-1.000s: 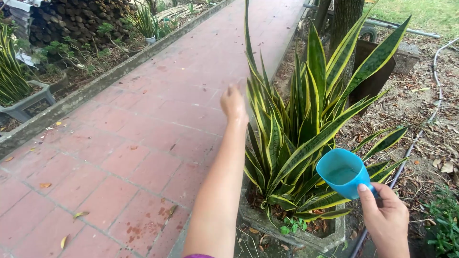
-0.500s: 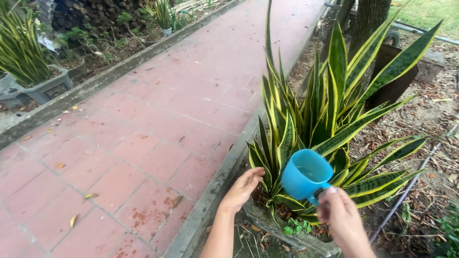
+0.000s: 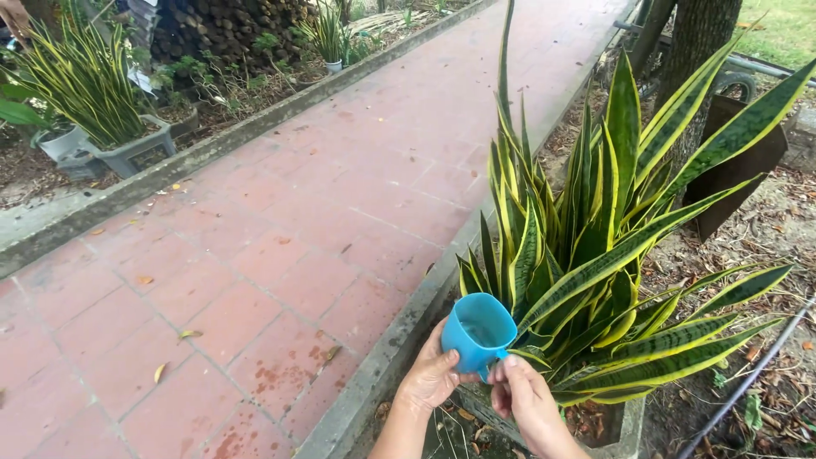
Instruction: Watering various potted plants in a garden using a small cup and a bucket of water
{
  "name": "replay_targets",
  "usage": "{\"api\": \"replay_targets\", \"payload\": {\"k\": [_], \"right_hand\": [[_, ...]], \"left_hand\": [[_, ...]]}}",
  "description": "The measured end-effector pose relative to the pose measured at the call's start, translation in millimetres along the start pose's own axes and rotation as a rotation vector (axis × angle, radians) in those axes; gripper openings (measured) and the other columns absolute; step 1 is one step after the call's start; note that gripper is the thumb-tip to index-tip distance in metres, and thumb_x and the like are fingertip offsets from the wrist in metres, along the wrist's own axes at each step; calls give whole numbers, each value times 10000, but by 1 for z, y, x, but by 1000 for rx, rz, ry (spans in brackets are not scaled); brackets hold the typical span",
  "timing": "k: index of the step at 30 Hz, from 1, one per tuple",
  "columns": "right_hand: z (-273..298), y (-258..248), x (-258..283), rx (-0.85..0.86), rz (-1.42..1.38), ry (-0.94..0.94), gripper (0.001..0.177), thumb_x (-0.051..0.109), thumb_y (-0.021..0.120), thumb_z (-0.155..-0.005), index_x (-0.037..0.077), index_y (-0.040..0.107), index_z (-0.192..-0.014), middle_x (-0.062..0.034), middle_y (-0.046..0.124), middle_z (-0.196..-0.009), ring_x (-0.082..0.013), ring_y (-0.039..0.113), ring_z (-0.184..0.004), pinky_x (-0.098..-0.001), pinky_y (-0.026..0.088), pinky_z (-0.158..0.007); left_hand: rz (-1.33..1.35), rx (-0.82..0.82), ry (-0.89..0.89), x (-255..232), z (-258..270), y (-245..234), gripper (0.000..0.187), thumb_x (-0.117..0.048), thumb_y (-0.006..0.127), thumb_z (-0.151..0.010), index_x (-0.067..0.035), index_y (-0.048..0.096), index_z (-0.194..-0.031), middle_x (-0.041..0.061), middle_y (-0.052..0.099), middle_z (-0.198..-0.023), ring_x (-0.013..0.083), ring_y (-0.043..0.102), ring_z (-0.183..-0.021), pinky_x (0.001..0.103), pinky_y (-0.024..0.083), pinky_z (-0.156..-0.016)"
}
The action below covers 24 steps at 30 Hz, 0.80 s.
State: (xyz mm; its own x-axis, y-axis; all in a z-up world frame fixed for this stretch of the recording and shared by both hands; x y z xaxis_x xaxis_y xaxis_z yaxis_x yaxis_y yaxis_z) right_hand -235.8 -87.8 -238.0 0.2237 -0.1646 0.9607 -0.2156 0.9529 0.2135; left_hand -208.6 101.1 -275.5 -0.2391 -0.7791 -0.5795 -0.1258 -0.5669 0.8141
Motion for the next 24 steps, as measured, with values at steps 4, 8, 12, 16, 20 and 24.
{"api": "replay_targets", "payload": {"k": [4,8,12,16,20,24], "right_hand": [[-9,-13,23,-167,216,28,545,425,301,-1106,6,631,-993,-100,600,-661,-186,514,-530,-298,426,-471],[-25,-19,56,-359,-375,353,377,369,367,-1142,106,549,-944,-72,554,-818,-158,423,-635,-285,346,-557],[-45,-29,53,-378,-510,398,313,406,465,-1116,129,460,-971,-30,416,-671,-126,387,-452,-240,395,-382],[-82,-53,28,-334,-553,408,265,370,405,-1098,254,442,-1333,-147,578,-859,-190,517,-440,-226,403,-271],[-69,-43,88,-447,-453,469,381,405,453,-1125,106,517,-1350,-192,610,-949,-98,411,-411,-154,322,-238],[-86,-70,142,-209,-300,262,424,463,433,-1133,183,507,-824,61,375,-570,-20,255,-379,-144,216,-325]], "left_hand": [[-73,-119,-28,-15,2,0,1151,-245,952,-586,-191,328,-1552,274,428,-1506,523,663,-1080,500,662,-602],[-307,-53,-40,-40,2,40,996,-276,940,-640,-216,409,-1480,218,409,-1495,497,629,-1170,391,675,-612],[-722,-41,-127,-59,4,104,919,-291,848,-705,-238,389,-1499,157,401,-1507,397,557,-1245,323,622,-683],[-1013,30,-79,-67,-9,134,1041,-510,805,-619,-192,356,-1503,145,454,-1433,318,547,-1210,423,542,-874],[-913,1,-75,-57,-23,121,1026,-452,829,-631,-216,348,-1506,177,465,-1459,362,566,-1207,406,612,-801],[-285,-82,58,-38,-36,79,1054,-280,954,-677,-164,357,-1539,272,412,-1456,521,573,-1183,464,685,-707]]}}
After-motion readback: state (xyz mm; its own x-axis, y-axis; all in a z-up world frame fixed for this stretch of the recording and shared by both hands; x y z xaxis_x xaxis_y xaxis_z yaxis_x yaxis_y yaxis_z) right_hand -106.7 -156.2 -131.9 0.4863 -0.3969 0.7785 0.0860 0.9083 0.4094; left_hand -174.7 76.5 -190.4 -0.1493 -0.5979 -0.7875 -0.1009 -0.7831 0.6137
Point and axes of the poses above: each hand's wrist, its own z-axis away from the middle knuckle, its own y-axis out of the palm, x = y × z, the point moved 1 cm from there along -z, towards the middle knuckle
